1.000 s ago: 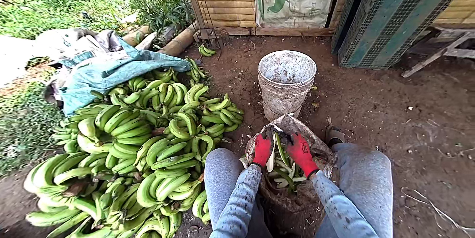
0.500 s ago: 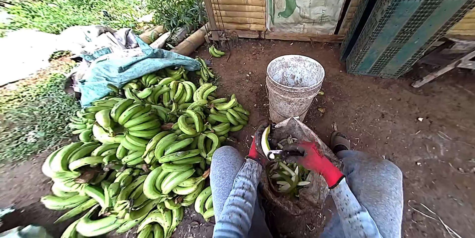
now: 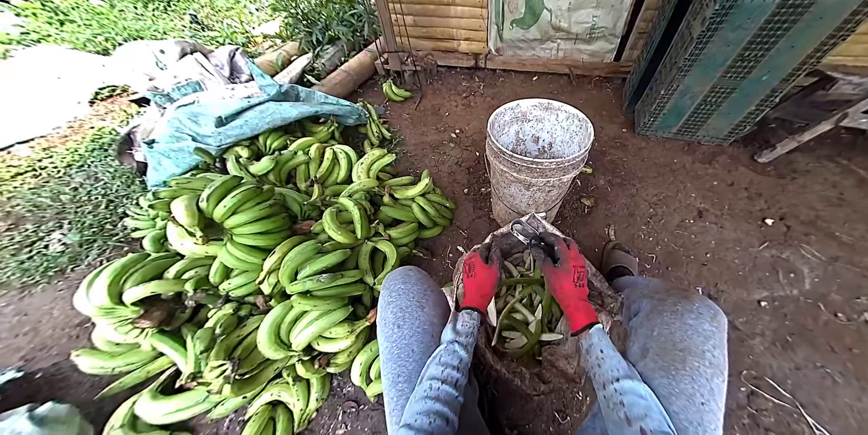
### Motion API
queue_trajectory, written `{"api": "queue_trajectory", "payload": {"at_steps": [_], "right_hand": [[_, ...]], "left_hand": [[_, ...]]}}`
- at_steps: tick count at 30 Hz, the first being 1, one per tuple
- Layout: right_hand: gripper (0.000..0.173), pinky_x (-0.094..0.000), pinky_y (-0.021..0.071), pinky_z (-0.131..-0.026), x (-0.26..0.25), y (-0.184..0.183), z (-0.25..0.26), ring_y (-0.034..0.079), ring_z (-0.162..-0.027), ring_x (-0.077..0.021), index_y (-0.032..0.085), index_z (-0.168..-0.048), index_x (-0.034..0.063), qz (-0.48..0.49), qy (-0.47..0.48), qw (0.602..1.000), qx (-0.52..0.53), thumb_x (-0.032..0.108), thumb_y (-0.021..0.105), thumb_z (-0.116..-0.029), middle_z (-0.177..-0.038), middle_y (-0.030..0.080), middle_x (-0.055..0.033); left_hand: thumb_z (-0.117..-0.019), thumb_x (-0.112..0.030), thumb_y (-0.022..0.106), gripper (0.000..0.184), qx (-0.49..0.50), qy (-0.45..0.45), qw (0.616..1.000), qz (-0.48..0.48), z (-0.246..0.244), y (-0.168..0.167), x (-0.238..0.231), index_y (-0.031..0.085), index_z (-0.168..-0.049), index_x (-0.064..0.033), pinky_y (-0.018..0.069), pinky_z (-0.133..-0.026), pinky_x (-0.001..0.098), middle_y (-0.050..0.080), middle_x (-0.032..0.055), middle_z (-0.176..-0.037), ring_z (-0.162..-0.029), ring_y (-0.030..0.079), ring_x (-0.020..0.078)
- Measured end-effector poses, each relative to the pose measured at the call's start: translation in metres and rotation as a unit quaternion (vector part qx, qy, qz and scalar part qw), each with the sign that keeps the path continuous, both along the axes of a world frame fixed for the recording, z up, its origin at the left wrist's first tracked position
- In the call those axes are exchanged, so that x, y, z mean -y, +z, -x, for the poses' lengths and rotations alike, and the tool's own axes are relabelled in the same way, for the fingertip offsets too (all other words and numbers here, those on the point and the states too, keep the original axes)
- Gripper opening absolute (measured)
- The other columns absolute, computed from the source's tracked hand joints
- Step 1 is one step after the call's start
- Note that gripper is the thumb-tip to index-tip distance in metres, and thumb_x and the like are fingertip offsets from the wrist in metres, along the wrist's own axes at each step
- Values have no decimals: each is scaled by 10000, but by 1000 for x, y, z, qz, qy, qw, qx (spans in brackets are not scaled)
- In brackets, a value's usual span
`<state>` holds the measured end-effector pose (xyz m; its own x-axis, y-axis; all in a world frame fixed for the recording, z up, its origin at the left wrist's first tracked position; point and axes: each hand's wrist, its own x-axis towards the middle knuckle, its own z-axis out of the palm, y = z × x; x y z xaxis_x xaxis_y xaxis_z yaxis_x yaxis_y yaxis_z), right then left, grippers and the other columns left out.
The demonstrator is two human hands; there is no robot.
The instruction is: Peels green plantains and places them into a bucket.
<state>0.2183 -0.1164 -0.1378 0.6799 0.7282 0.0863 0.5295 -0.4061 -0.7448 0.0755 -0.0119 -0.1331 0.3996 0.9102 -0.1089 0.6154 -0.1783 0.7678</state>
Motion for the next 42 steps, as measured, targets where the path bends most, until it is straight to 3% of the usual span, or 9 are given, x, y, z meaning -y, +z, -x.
{"api": "queue_trajectory", "payload": {"at_steps": [5,8,12,15,19,24,30,36,42], "right_hand": [[389,-517,506,-1028,0,7,-6,653,-1157,-343,681,-1311,71,-51,-33,997,-44,249,695,-966,-1261,669,-207],[393,-574,502,-997,-2,0,-1,660,-1128,-374,699,-1290,90,-6,7,1000,-5,307,702,-962,-1230,678,-224],[390,-561,501,-996,4,-2,6,655,-1130,-380,689,-1294,60,1,40,999,6,270,691,-966,-1218,679,-231],[410,-519,510,-1000,3,1,8,669,-1114,-318,671,-1311,47,-21,55,998,-23,283,681,-975,-1216,691,-208],[405,-486,528,-969,4,0,15,685,-1065,-293,685,-1282,41,-31,80,996,-20,288,709,-962,-1171,710,-192],[380,-565,515,-964,3,-14,19,673,-1085,-343,693,-1280,63,18,120,992,-23,272,708,-963,-1178,705,-202],[371,-594,510,-954,7,-16,26,681,-1069,-362,696,-1284,64,31,123,991,-36,240,719,-958,-1164,712,-207],[364,-597,495,-988,8,-8,34,663,-1116,-396,690,-1296,64,45,142,988,-30,226,710,-970,-1183,703,-224],[424,-609,478,-1005,20,19,19,643,-1148,-401,657,-1363,84,31,117,992,-33,277,684,-987,-1244,672,-236]], "left_hand": [[-1064,-149,493,315,303,45,933,-190,-59,80,-48,665,-1274,11,513,-995,372,700,175,-1191,-1092,668,207],[-1061,-213,495,484,251,-17,919,-303,-90,180,-105,463,-1511,-37,443,-1100,468,510,241,-1467,-1338,524,339],[-1017,-228,543,465,164,-49,893,-417,0,242,-132,564,-1405,27,356,-1164,414,588,227,-1397,-1340,531,292],[-1052,-242,532,464,67,-76,923,-370,123,187,-128,523,-1457,-16,469,-1104,400,588,181,-1381,-1269,584,238],[-987,-313,642,357,-291,-18,955,42,267,-13,-94,694,-1148,1,479,-944,673,685,257,-1141,-1118,643,439],[-865,-103,725,844,-379,67,911,147,289,-137,-45,292,-1581,6,467,-1022,659,386,351,-1515,-1273,530,529],[-775,-348,853,875,-431,31,892,131,293,-134,-46,476,-1470,28,334,-1109,693,288,337,-1585,-1420,332,543],[-891,-178,737,582,-311,-56,938,143,309,-139,19,538,-1413,-15,421,-1097,568,594,244,-1357,-1291,558,398],[-906,-313,750,513,-150,275,950,-1,302,-39,23,626,-1303,-13,470,-1027,611,683,232,-1201,-1161,645,399]]}}
